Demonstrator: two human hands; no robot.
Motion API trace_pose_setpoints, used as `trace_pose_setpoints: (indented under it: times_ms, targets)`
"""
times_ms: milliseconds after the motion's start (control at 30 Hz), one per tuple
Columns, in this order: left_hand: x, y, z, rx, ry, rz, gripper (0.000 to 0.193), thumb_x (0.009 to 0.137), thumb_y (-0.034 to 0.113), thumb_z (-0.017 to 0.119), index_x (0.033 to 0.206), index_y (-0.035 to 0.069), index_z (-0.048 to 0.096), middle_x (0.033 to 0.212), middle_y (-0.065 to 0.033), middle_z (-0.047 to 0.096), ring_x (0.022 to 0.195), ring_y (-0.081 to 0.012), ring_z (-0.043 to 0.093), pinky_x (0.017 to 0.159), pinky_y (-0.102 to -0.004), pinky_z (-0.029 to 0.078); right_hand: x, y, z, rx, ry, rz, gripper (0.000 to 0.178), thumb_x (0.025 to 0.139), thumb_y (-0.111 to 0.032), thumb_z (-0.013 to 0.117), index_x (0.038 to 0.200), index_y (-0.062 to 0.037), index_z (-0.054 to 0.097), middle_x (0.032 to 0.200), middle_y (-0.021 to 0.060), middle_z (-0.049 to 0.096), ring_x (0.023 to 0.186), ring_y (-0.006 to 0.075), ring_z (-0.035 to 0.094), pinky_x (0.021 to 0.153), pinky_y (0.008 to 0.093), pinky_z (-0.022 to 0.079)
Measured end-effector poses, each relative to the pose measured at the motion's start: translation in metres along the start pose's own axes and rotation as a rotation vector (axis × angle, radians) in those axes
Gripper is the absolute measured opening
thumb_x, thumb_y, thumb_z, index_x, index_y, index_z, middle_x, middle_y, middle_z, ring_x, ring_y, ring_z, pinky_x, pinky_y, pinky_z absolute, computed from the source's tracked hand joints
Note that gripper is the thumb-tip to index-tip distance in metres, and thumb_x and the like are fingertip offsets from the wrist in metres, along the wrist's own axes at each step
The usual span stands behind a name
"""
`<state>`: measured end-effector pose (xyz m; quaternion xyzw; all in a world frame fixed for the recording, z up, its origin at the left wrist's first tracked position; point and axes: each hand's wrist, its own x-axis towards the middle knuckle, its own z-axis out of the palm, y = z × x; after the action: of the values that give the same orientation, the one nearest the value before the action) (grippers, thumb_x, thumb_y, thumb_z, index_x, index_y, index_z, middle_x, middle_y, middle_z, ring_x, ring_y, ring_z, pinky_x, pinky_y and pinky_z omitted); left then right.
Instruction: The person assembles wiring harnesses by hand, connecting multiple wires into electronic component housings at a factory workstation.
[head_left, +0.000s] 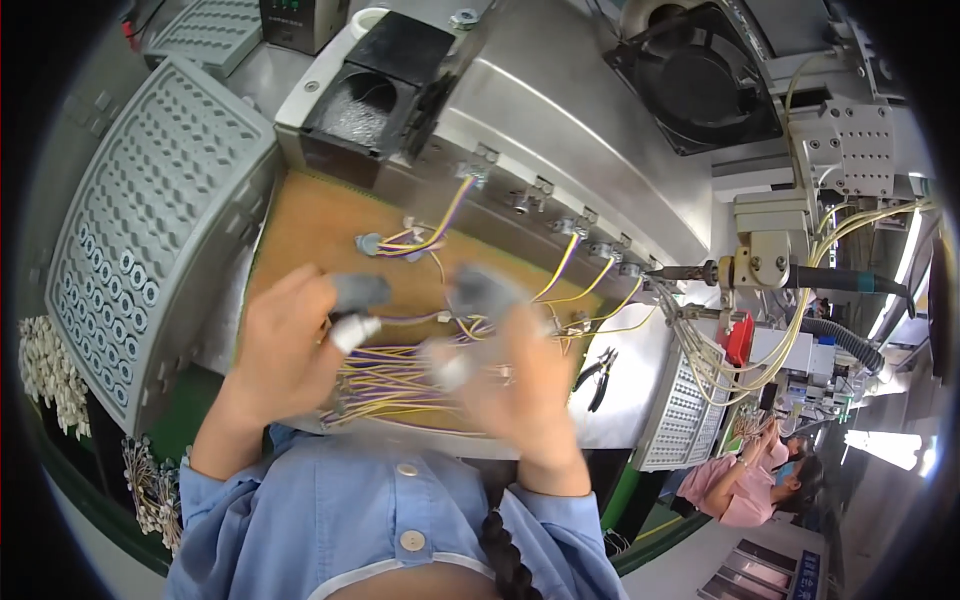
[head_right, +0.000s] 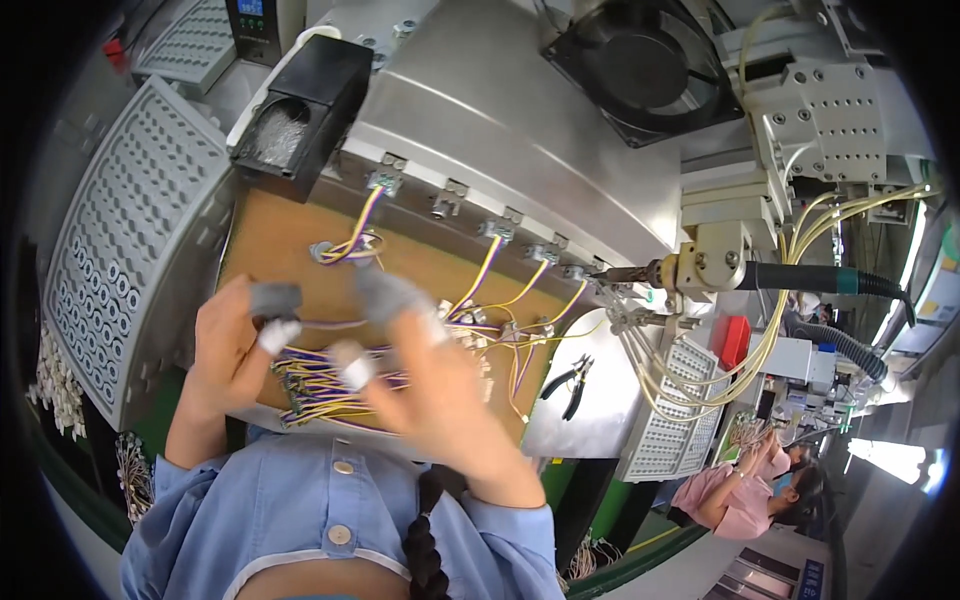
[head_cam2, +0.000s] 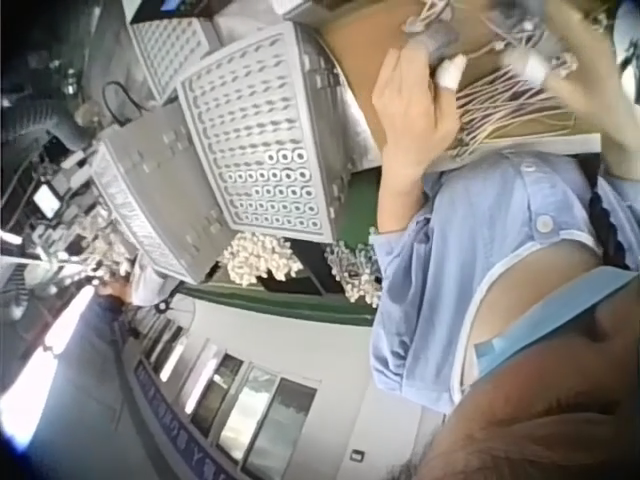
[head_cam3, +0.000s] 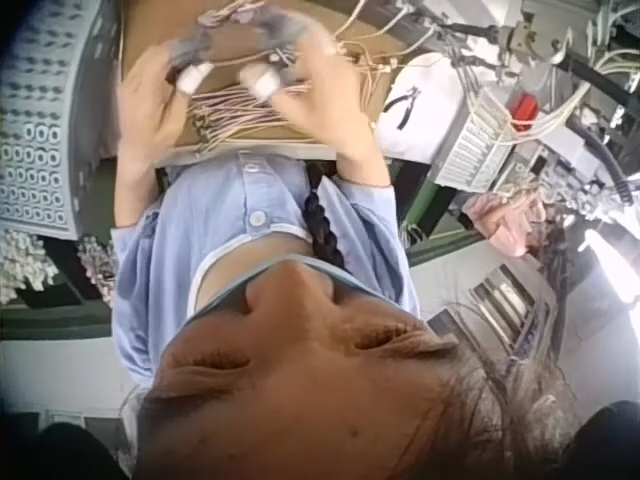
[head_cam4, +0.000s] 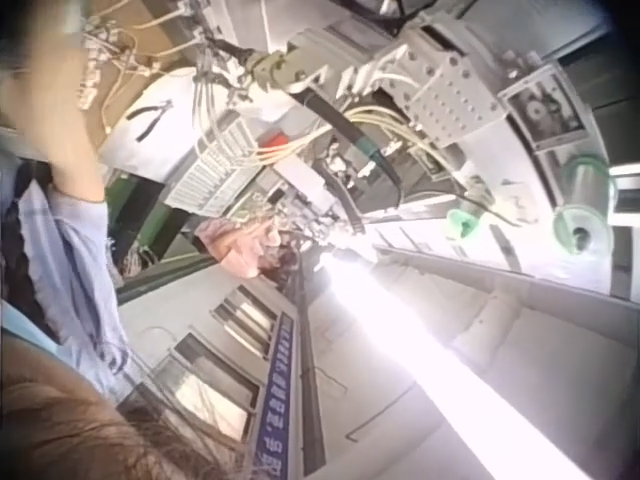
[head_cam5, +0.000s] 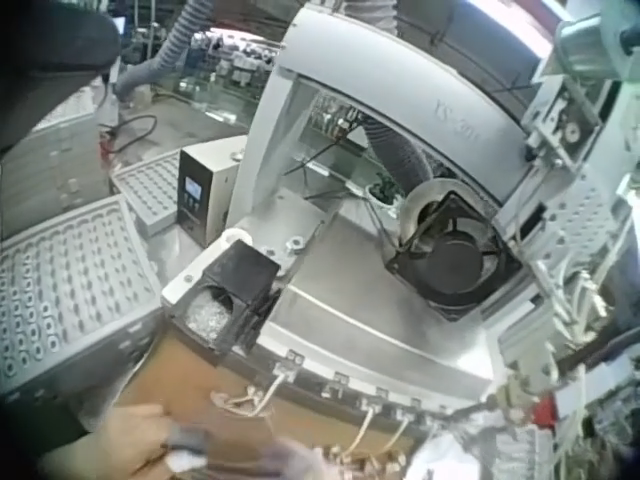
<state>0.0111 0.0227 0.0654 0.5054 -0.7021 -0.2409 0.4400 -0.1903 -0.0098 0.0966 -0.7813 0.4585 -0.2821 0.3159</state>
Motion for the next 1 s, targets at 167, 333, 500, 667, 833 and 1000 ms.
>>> trace_pose_setpoints:
  times_ms: [167, 333, 500, 667, 833, 1000]
  targets:
    - [-0.043, -0.042, -0.001, 0.258, 0.199, 0.004, 0.029, 0.068, 0.000, 0.058, 0.097, 0.001, 0.056, 0.088, -0.0119, 0.057, 0.070, -0.0220, 0.055, 0.060, -0.0296, 0.044, 0.009, 0.001, 0.021, 0.007, -0.147, -0.355, 0.023, 0.077, -0.009, 0.059, 0.098, -0.0053, 0.051, 0.087, 0.0150, 0.059, 0.067, 0.0295, 0.060, 0.054, 0.0366, 0.048]
    - [-0.116, -0.202, -0.198, 0.931, 0.298, -0.384, 0.044, 0.085, 0.001, 0.046, 0.128, 0.001, 0.038, 0.127, -0.0120, 0.045, 0.113, -0.0223, 0.048, 0.090, -0.0321, 0.041, 0.023, 0.021, 0.007, 0.237, -0.202, -0.234, 0.016, 0.078, -0.012, 0.062, 0.089, -0.0043, 0.053, 0.069, 0.0125, 0.056, 0.057, 0.0296, 0.056, 0.050, 0.0373, 0.044]
    - [-0.185, -0.247, -0.315, 1.616, -0.430, -1.062, 0.044, 0.091, 0.015, 0.041, 0.134, 0.010, 0.033, 0.137, -0.0136, 0.033, 0.126, -0.0320, 0.031, 0.103, -0.0421, 0.027, 0.028, 0.042, 0.000, 0.510, -0.158, -0.148, 0.019, 0.078, -0.019, 0.067, 0.080, -0.0027, 0.058, 0.065, 0.0097, 0.054, 0.053, 0.0241, 0.053, 0.047, 0.0328, 0.041]
    - [-0.248, -0.285, -0.366, 1.206, -0.156, -0.872, 0.044, 0.089, 0.008, 0.040, 0.133, 0.011, 0.037, 0.136, -0.0142, 0.035, 0.122, -0.0340, 0.034, 0.099, -0.0406, 0.031, 0.032, 0.041, -0.003, 0.529, -0.233, -0.125, 0.019, 0.078, -0.020, 0.066, 0.079, -0.0031, 0.057, 0.064, 0.0099, 0.053, 0.053, 0.0257, 0.053, 0.047, 0.0335, 0.040]
    - [-0.250, -0.277, -0.352, 1.075, 0.075, -1.011, 0.049, 0.084, 0.007, 0.048, 0.133, 0.011, 0.038, 0.131, -0.0169, 0.038, 0.121, -0.0361, 0.034, 0.096, -0.0406, 0.033, 0.029, 0.043, 0.001, 0.500, -0.153, -0.132, 0.019, 0.078, -0.020, 0.066, 0.079, -0.0030, 0.057, 0.063, 0.0110, 0.052, 0.051, 0.0241, 0.052, 0.047, 0.0327, 0.040]
    - [-0.242, -0.237, -0.330, 0.883, 0.084, -0.778, 0.061, 0.075, -0.005, 0.045, 0.134, 0.005, 0.034, 0.130, -0.0173, 0.044, 0.115, -0.0281, 0.046, 0.094, -0.0342, 0.037, 0.027, 0.053, -0.006, 0.561, -0.188, 0.042, 0.017, 0.081, -0.012, 0.064, 0.095, -0.0028, 0.062, 0.075, 0.0041, 0.061, 0.059, 0.0085, 0.055, 0.050, 0.0226, 0.044]
